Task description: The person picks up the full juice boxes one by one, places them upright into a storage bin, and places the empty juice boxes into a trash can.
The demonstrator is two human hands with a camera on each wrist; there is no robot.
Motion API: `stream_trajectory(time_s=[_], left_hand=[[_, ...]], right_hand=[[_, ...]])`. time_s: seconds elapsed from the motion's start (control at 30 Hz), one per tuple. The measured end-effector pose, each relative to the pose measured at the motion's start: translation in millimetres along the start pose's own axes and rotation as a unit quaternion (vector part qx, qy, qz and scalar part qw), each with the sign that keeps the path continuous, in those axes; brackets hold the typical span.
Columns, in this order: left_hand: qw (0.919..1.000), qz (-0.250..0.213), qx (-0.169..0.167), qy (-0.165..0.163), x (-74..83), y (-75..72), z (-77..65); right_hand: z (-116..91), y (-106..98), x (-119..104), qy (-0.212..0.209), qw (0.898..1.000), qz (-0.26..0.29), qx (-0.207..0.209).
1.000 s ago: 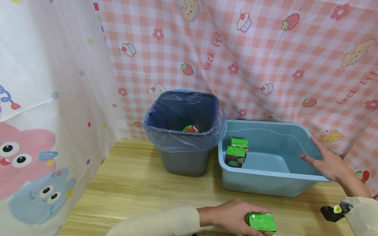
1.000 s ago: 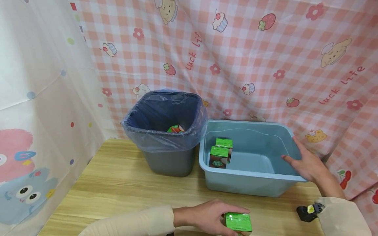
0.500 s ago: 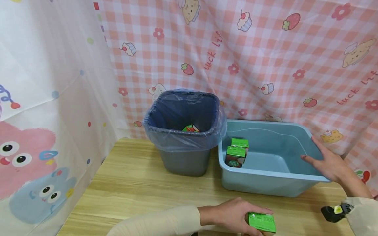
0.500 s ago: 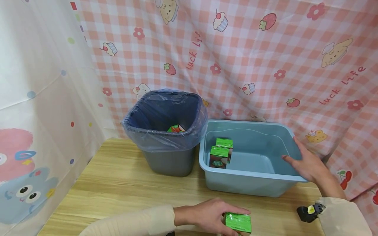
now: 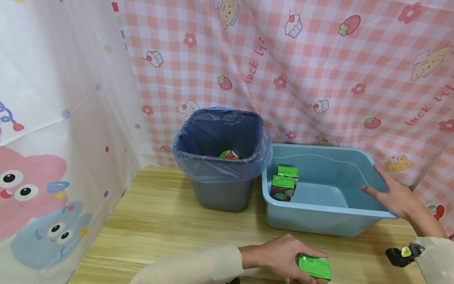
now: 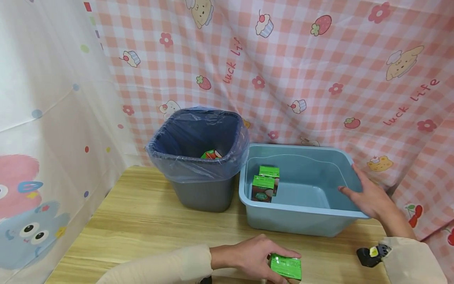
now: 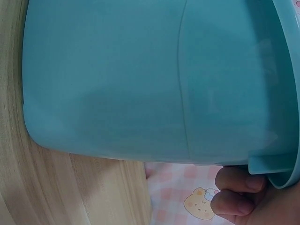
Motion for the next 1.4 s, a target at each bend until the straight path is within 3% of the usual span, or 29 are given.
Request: stream_trajectory(time_s=[0.97,1.23,1.4], left_hand=[[0.9999,0.005,-0.014,0.002,0.1,0.4,5.2],[0.9998,-0.015,-0.009,0.006,-0.4,-9.3,4.7],[0.9997,-0.015,0.009,0.016,1.6,-23.9,2.8]], right_hand=[[-1.0,1.7,2.4,0.004,1.000,0.007,-0.001],[-0.5,0.2,2.4,0.006,1.000,0.000,0.001],[-0.3,0.2,1.0,0.007,1.000,0.000,0.001]])
Point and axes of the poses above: each hand's wrist, its own z-axis towards the middle knuckle, its own y-axis out of the palm, x = y × z, the point moved 8 cm from there along z, towards the middle knuckle, and after that the axes turned 9 degrees about z, right-handed, at the moved point
